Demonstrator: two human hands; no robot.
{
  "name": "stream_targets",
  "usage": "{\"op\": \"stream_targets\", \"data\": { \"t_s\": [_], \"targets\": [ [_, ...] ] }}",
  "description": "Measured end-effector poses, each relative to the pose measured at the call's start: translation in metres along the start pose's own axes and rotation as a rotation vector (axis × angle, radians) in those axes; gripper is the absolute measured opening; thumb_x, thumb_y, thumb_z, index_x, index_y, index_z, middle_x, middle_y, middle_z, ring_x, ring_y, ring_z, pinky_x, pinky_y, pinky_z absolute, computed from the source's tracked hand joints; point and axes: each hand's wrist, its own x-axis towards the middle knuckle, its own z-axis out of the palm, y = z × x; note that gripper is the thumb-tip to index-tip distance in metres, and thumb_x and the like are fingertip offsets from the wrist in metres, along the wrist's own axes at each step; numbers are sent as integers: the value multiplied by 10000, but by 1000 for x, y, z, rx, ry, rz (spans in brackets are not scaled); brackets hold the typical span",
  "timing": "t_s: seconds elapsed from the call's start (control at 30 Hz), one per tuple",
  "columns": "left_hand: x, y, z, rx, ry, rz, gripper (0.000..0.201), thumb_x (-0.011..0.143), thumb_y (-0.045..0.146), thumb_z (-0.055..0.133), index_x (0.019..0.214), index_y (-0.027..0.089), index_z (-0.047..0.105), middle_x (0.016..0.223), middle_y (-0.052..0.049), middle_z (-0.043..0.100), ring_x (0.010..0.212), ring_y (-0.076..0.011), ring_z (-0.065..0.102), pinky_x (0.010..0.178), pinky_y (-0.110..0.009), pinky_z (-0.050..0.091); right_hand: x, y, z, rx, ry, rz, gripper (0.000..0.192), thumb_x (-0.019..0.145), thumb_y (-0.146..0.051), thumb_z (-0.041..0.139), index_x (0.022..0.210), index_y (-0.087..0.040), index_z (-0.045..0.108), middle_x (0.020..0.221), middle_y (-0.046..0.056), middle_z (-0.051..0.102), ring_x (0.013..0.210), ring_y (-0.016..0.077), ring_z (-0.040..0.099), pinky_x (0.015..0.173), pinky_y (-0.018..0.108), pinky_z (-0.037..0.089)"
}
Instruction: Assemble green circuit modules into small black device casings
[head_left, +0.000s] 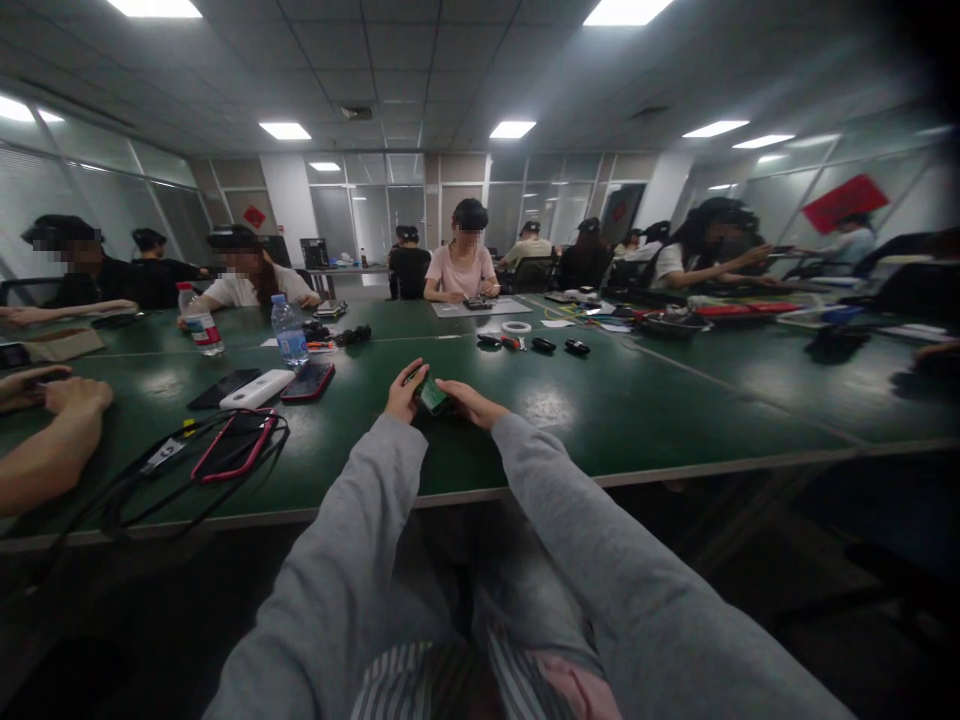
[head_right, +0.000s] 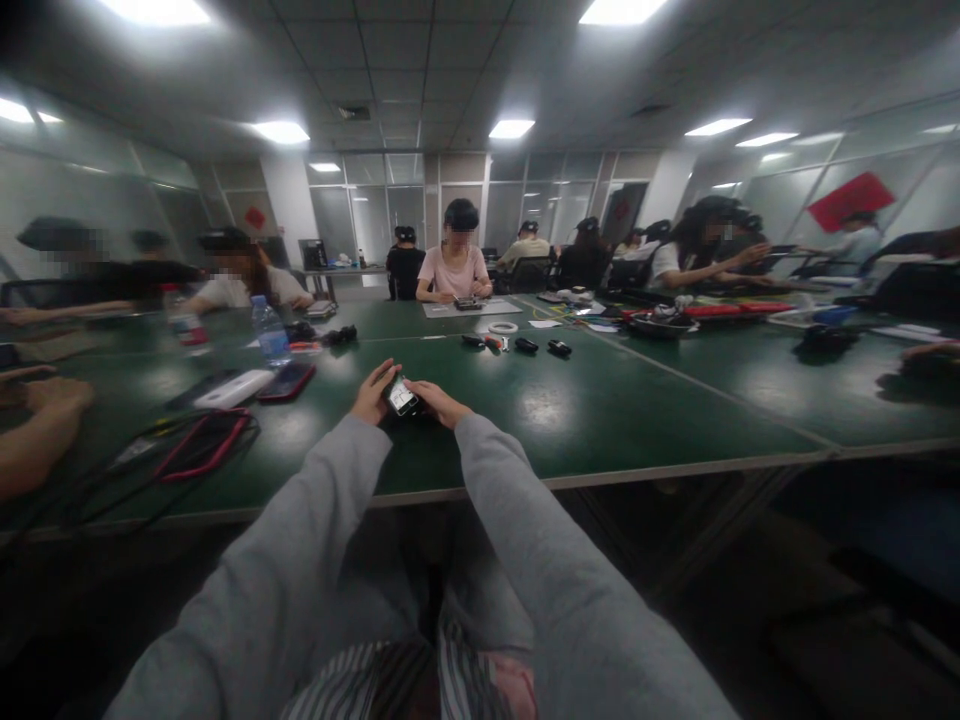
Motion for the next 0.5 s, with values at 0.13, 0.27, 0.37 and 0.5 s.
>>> {"op": "stream_targets", "data": {
  "t_s": [0.13,0.27,0.37,0.5],
  "targets": [
    [-6,5,3,-25,3,-12,444,649,160,786,1073,195,659,1020,-65,692,798,-152,660,751,-289,530,-2,-2,-2,16,-48,-3,303,815,-446,620,976,-189,606,885,24,653,721,120,590,606,215,468],
    [-8,8,2,-34,20,-1,438,683,180,767,1103,221,648,1078,-49,675,856,-154,658,756,-275,528,-5,-5,0,45,-185,24,403,872,-535,496,1001,-169,603,915,66,666,746,152,622,648,256,506],
    [-7,6,0,-52,-30,-11,445,699,192,757,1124,233,632,1077,-39,673,865,-151,657,767,-274,525,-7,-6,3,49,-156,38,385,875,-523,494,1004,-174,593,916,66,666,735,155,625,632,263,513],
    [-7,4,3,-77,35,-75,466,740,215,730,1177,252,573,935,-12,686,753,-117,651,711,-239,508,-5,-1,8,101,54,-30,301,822,-435,594,1023,-211,571,908,24,645,742,135,606,623,245,504]
  ]
}}
